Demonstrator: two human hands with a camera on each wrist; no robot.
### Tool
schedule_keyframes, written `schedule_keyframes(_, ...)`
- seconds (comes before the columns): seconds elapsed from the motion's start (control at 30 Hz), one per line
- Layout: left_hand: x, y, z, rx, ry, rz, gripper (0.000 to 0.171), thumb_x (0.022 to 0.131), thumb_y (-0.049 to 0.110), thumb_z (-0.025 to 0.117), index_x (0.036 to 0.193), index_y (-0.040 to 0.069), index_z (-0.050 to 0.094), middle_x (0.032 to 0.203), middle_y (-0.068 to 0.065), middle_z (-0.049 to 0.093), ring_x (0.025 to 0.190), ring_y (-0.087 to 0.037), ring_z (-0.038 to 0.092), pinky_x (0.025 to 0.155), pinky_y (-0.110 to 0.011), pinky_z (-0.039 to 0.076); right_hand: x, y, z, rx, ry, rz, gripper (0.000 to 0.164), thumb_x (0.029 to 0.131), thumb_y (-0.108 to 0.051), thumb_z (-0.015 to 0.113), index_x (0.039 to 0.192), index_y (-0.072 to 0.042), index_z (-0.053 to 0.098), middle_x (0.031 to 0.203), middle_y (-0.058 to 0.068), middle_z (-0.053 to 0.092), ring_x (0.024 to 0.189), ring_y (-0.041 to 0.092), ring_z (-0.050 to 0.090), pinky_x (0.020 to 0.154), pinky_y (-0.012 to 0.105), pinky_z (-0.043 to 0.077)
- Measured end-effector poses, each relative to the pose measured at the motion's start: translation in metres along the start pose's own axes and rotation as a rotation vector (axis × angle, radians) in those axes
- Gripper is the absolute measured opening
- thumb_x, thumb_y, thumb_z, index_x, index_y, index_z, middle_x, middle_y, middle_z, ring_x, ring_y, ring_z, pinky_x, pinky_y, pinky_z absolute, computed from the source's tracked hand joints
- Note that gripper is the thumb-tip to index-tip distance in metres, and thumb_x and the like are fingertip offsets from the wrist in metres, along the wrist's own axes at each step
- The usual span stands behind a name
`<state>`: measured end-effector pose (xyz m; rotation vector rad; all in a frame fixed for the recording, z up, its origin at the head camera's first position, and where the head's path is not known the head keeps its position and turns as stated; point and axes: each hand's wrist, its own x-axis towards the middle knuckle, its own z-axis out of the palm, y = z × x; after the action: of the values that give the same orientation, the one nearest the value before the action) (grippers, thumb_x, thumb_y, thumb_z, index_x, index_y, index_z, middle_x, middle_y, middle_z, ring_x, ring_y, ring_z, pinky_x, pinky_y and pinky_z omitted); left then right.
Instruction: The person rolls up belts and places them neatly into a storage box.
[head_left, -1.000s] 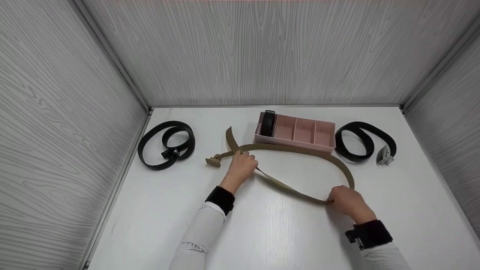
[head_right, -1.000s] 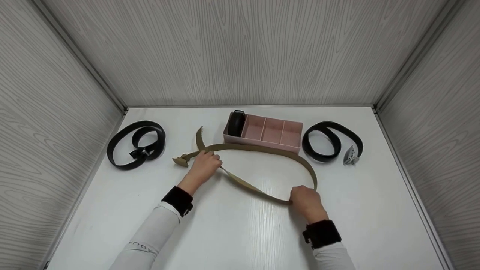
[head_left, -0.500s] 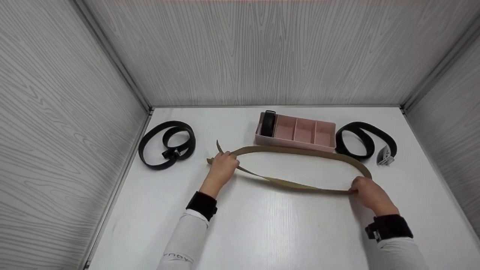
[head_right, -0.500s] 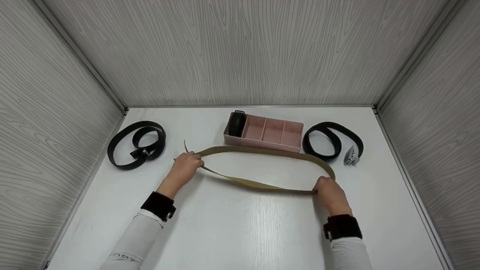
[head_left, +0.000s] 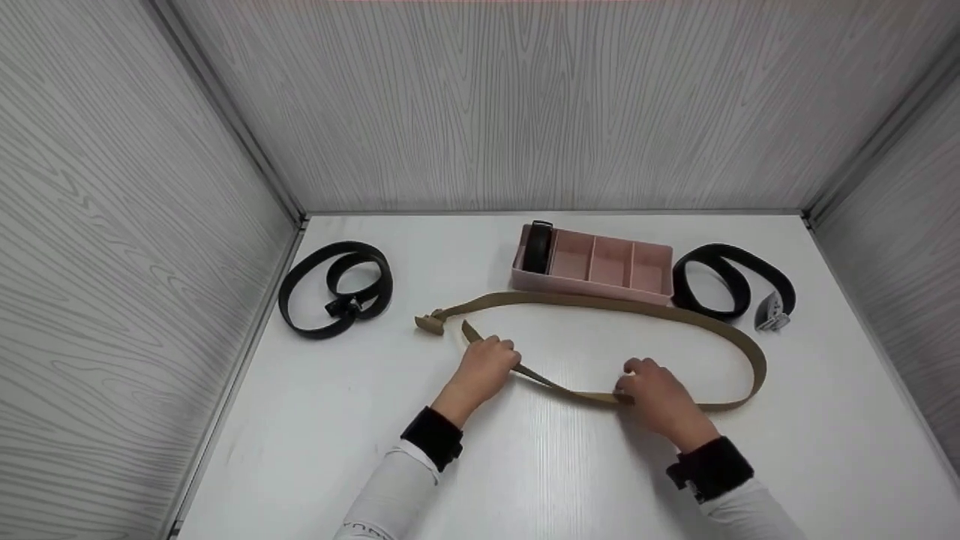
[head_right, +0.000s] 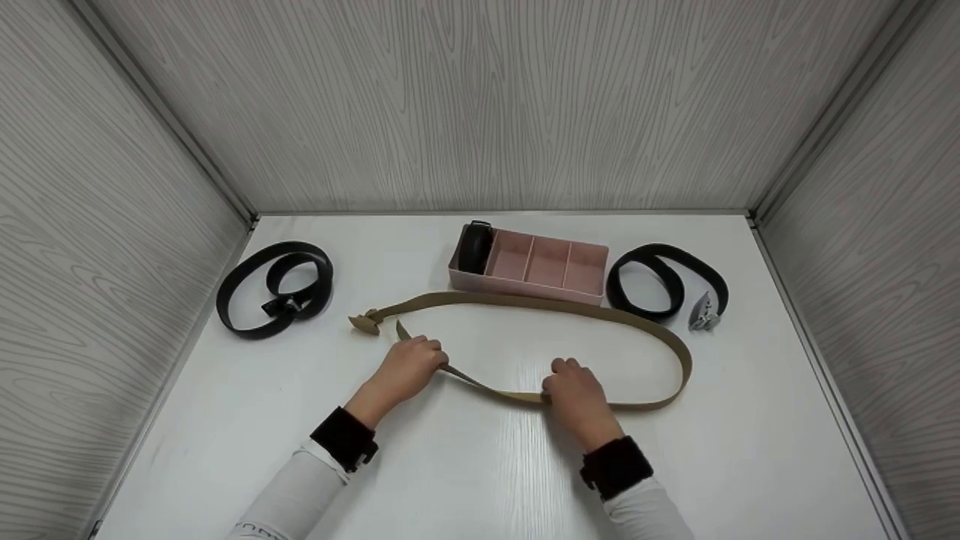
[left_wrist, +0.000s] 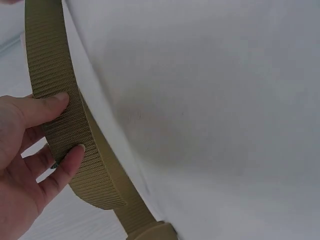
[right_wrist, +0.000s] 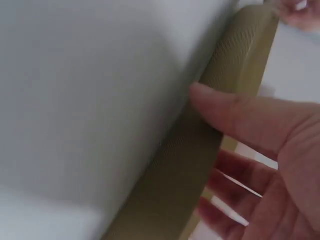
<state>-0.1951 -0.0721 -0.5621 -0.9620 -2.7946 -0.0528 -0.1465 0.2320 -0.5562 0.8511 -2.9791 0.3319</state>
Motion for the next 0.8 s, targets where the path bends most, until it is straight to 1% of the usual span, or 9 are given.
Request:
schedule_keyframes(0.13,0.0,0.015,0.009,-0.016,0.002,-0.026,0.01,0.082,0.004,0.072,0.081,0.014,0.074,0.076,-0.002,0.065,0.066,-0.02,0.061,0.053,-0.033,0.05,0.015,-0.027,0.012,-0.072,0.048,0.015,0.014,0.078,0.006,0.074,0.081,-0.007,0.073,0.079,0.005,0.054,0.067,0.024,0.054,0.053,0.038,0.048)
schedule_keyframes(0.23,0.001,0.023,0.011,-0.034,-0.002,-0.025,0.01,0.084,0.005,0.071,0.083,0.014,0.074,0.077,-0.002,0.065,0.066,-0.019,0.061,0.053,-0.032,0.051,0.024,-0.041,0.018,-0.096,0.068,0.02,0.016,0.076,0.009,0.072,0.074,-0.007,0.07,0.069,0.003,0.049,0.052,0.022,0.05,0.042,0.038,0.045)
schedule_keyframes(0.33,0.0,0.024,0.009,-0.073,-0.018,-0.05,0.005,0.086,0.013,0.071,0.084,0.014,0.075,0.079,-0.002,0.063,0.071,-0.018,0.06,0.055,-0.031,0.05,0.03,-0.049,0.023,-0.11,0.093,0.014,0.02,0.072,0.012,0.07,0.069,-0.007,0.066,0.064,0.004,0.048,0.044,0.023,0.045,0.038,0.04,0.042)
schedule_keyframes(0.37,-0.001,0.022,0.007,-0.092,-0.023,-0.084,0.007,0.088,0.018,0.071,0.085,0.014,0.076,0.082,-0.002,0.062,0.074,-0.019,0.059,0.058,-0.032,0.05,0.031,-0.05,0.025,-0.114,0.102,0.013,0.021,0.071,0.014,0.07,0.068,-0.007,0.066,0.063,0.004,0.048,0.043,0.022,0.045,0.038,0.04,0.042)
schedule_keyframes(0.43,-0.003,0.016,0.003,-0.127,-0.011,-0.195,0.017,0.09,0.028,0.069,0.088,0.012,0.075,0.086,-0.005,0.059,0.079,-0.021,0.058,0.062,-0.034,0.05,0.031,-0.052,0.026,-0.112,0.123,0.014,0.023,0.07,0.016,0.07,0.067,-0.007,0.066,0.062,0.004,0.047,0.043,0.021,0.043,0.038,0.039,0.042)
schedule_keyframes(0.57,-0.007,0.0,-0.007,-0.179,0.047,-0.518,0.041,0.094,0.044,0.062,0.09,0.004,0.071,0.088,-0.011,0.057,0.081,-0.028,0.061,0.062,-0.04,0.052,0.03,-0.052,0.026,-0.108,0.145,0.011,0.026,0.069,0.018,0.069,0.066,-0.008,0.067,0.062,0.004,0.048,0.044,0.02,0.043,0.039,0.039,0.042)
schedule_keyframes(0.63,-0.008,-0.007,-0.008,-0.217,0.039,-0.64,0.047,0.094,0.047,0.06,0.084,0.002,0.069,0.082,-0.013,0.061,0.073,-0.029,0.064,0.057,-0.042,0.052,0.031,-0.052,0.025,-0.112,0.141,0.011,0.026,0.07,0.018,0.068,0.066,-0.008,0.067,0.062,0.004,0.048,0.044,0.019,0.043,0.039,0.038,0.042)
schedule_keyframes(0.7,-0.007,-0.013,-0.007,-0.269,-0.017,-0.716,0.05,0.093,0.05,0.061,0.078,0.003,0.068,0.075,-0.012,0.065,0.066,-0.028,0.066,0.055,-0.041,0.052,0.031,-0.052,0.025,-0.121,0.129,0.011,0.026,0.071,0.017,0.068,0.066,-0.009,0.068,0.062,0.004,0.048,0.045,0.018,0.042,0.04,0.038,0.043)
schedule_keyframes(0.8,-0.005,-0.017,-0.002,-0.365,-0.109,-0.761,0.042,0.091,0.043,0.066,0.072,0.006,0.066,0.073,-0.011,0.068,0.065,-0.025,0.066,0.055,-0.04,0.052,0.033,-0.054,0.027,-0.14,0.116,0.01,0.025,0.072,0.015,0.07,0.067,-0.009,0.07,0.063,0.005,0.048,0.045,0.018,0.044,0.04,0.038,0.044)
